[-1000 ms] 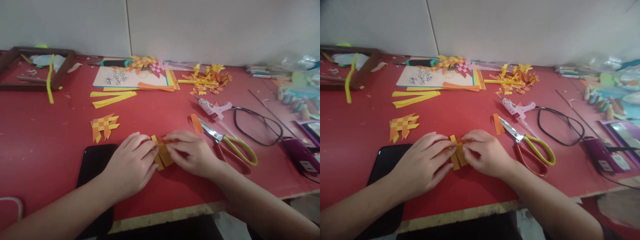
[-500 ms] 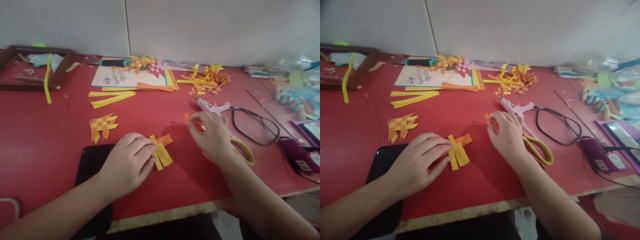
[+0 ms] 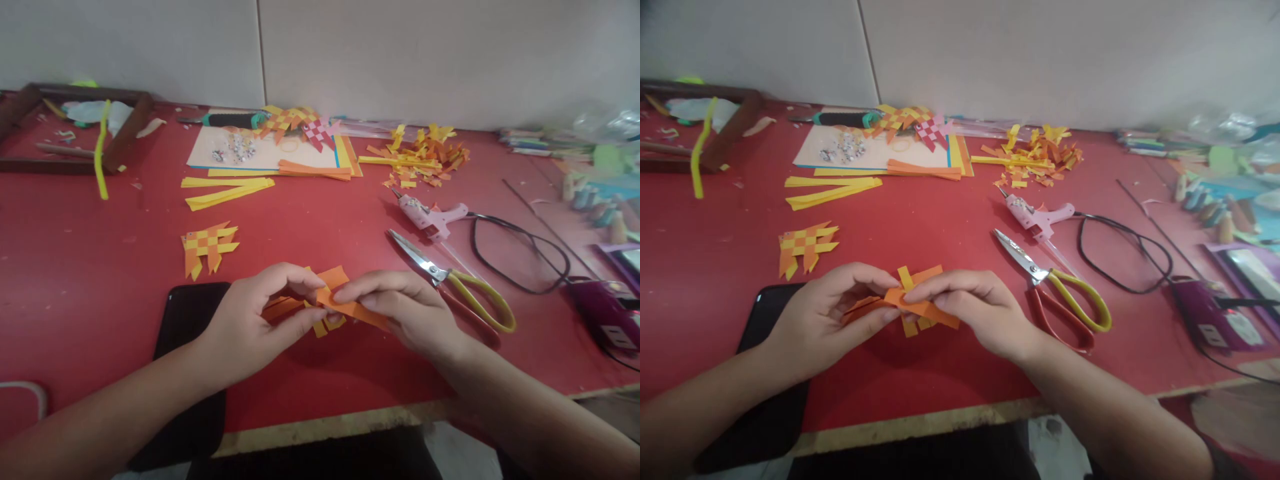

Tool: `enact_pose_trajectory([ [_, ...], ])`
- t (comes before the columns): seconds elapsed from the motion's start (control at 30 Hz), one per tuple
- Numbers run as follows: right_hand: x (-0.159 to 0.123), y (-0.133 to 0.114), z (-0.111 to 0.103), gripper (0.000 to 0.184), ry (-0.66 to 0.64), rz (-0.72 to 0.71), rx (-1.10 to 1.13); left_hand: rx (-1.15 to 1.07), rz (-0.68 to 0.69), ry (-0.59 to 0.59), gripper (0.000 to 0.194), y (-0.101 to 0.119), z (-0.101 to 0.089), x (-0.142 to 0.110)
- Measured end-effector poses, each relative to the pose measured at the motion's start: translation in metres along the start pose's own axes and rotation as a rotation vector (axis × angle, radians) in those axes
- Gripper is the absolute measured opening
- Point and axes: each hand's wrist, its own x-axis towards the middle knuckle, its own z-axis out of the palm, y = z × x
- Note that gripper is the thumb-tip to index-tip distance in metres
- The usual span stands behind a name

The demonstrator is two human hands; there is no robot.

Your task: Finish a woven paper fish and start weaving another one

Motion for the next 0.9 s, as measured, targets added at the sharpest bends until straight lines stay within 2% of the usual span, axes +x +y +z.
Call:
enact_pose_trajectory([
  [0.1,-0.0005,0.0001,-0.0036,0.031,0.02,0.018,-0.051,0.026,-0.029,0.015,0.022,-0.0005,0.0003,0.0003],
  [0.23,-0.0002,-0.0009,0.0,0.026,0.091,-0.101,-0.194,0.169,-0.005,0.002,0.022,0.003,-0.0026,0.0036],
  [0.33,0.0,-0.0002,0.0005,0.022,0.178,-0.196,-0.433,0.31,0.056,0.003,0.024,0.0065,-0.0049,0.0054],
  [0.4,-0.0003,0.002,-0.0012,0.03,0.213,-0.252,-0.594,0.379,0.084,0.007,0.024,0.0071,-0.0049,0.0047],
  [0.53,-0.0013,0.0073,-0.0039,0.056,0.161,-0.4,-0.826,0.414,-0.007,0.019,0.039,0.0033,-0.0015,0.0006],
  [0.6,-0.0016,0.0079,-0.0034,0.062,0.091,-0.489,-0.964,0.374,-0.067,0.016,0.045,0.0008,0.0002,-0.0005],
  [0.67,-0.0017,0.0069,-0.0017,0.064,0.016,-0.543,-1.036,0.343,-0.088,0.001,0.041,-0.0006,0.0011,-0.0006],
  [0.77,-0.0015,0.0042,0.0016,0.049,-0.057,-0.547,-0.986,0.347,-0.072,-0.028,0.036,-0.0006,0.0009,-0.0002],
  [0.87,-0.001,0.0034,0.0033,0.017,0.011,-0.485,-0.963,0.472,-0.007,-0.069,0.029,-0.0001,-0.0004,0.0005],
  [0.9,-0.0008,0.0038,0.0033,0.012,0.051,-0.459,-0.976,0.527,0.016,-0.083,0.026,-0.0001,-0.0009,0.0009],
])
